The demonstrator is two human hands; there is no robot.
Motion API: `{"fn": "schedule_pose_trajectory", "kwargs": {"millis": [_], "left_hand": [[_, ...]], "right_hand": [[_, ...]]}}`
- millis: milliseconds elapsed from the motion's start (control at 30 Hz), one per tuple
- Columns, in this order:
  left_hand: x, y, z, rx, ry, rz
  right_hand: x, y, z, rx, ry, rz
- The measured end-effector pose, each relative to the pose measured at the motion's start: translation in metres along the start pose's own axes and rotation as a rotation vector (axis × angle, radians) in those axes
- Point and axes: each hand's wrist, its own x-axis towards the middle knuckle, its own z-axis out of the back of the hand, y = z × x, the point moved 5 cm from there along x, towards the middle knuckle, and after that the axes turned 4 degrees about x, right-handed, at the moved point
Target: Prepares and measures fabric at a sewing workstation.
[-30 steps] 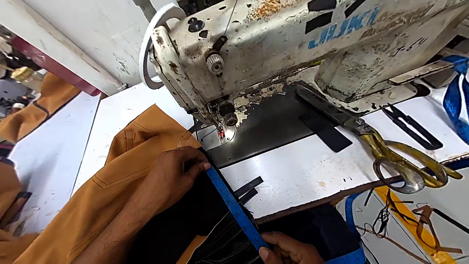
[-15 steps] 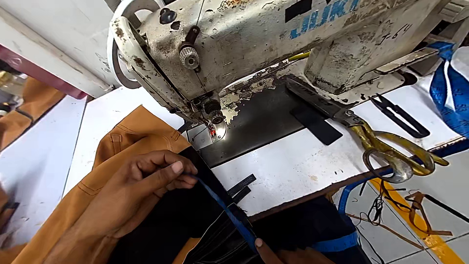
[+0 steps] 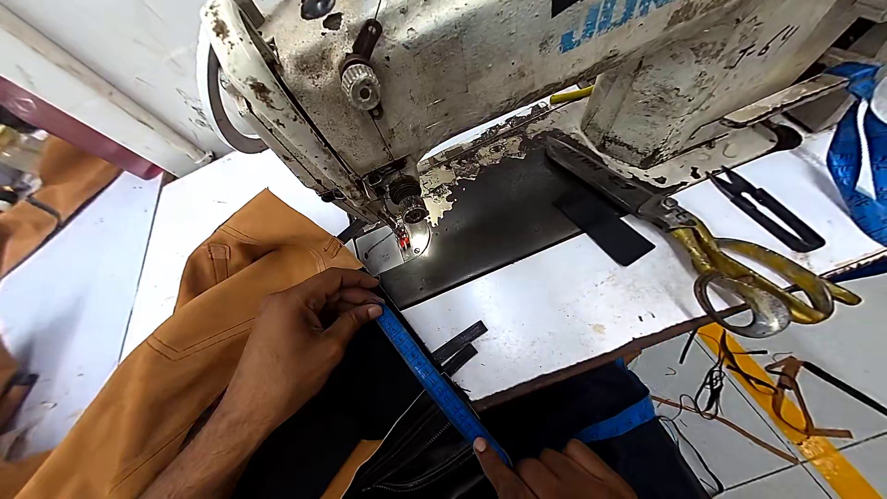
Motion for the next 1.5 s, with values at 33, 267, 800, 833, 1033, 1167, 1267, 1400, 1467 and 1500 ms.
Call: {"fn": "schedule_pose_trajectory", "kwargs": {"millis": [33, 267, 800, 833, 1033, 1167, 1267, 1400, 1467, 1500], "left_hand": [[0.0004, 0.0016, -0.001, 0.025, -0.005, -0.005], [0.0012, 0.0048, -0.0047, 0.065, -0.006, 0.019], [0.0045, 0.0071, -0.006, 0.121, -0.066, 0.02], [0.0042, 0.0071, -0.0061, 0.124, -0.071, 0.023], [0.0033, 0.0065, -0.0075, 0.156, -0.104, -0.007], [0.0032, 0.0069, -0.0083, 0.168, -0.106, -0.011], [0.0035, 0.0074, -0.0087, 0.174, -0.101, -0.004], [0.0044, 0.0077, -0.0083, 0.17, -0.098, -0.003], [0.0045, 0.0082, -0.0085, 0.169, -0.094, 0.01], [0.0046, 0.0084, -0.0087, 0.169, -0.092, 0.017]], "right_hand": [[0.0001, -0.0001, -0.0002, 0.0, 0.002, 0.001], [0.0024, -0.0015, -0.0017, 0.006, 0.002, 0.008], [0.0049, 0.0001, 0.003, -0.028, 0.066, 0.047], [0.0043, -0.0005, 0.0035, -0.032, 0.071, 0.045], [0.0033, -0.002, 0.0035, -0.04, 0.08, 0.047], [0.0046, -0.0023, 0.0041, -0.045, 0.078, 0.058], [0.0047, -0.0027, 0.0043, -0.042, 0.078, 0.055], [0.0045, -0.0027, 0.0036, -0.031, 0.077, 0.049], [0.0042, -0.003, 0.0029, -0.027, 0.079, 0.045], [0.0042, -0.0031, 0.0026, -0.026, 0.079, 0.044]]}}
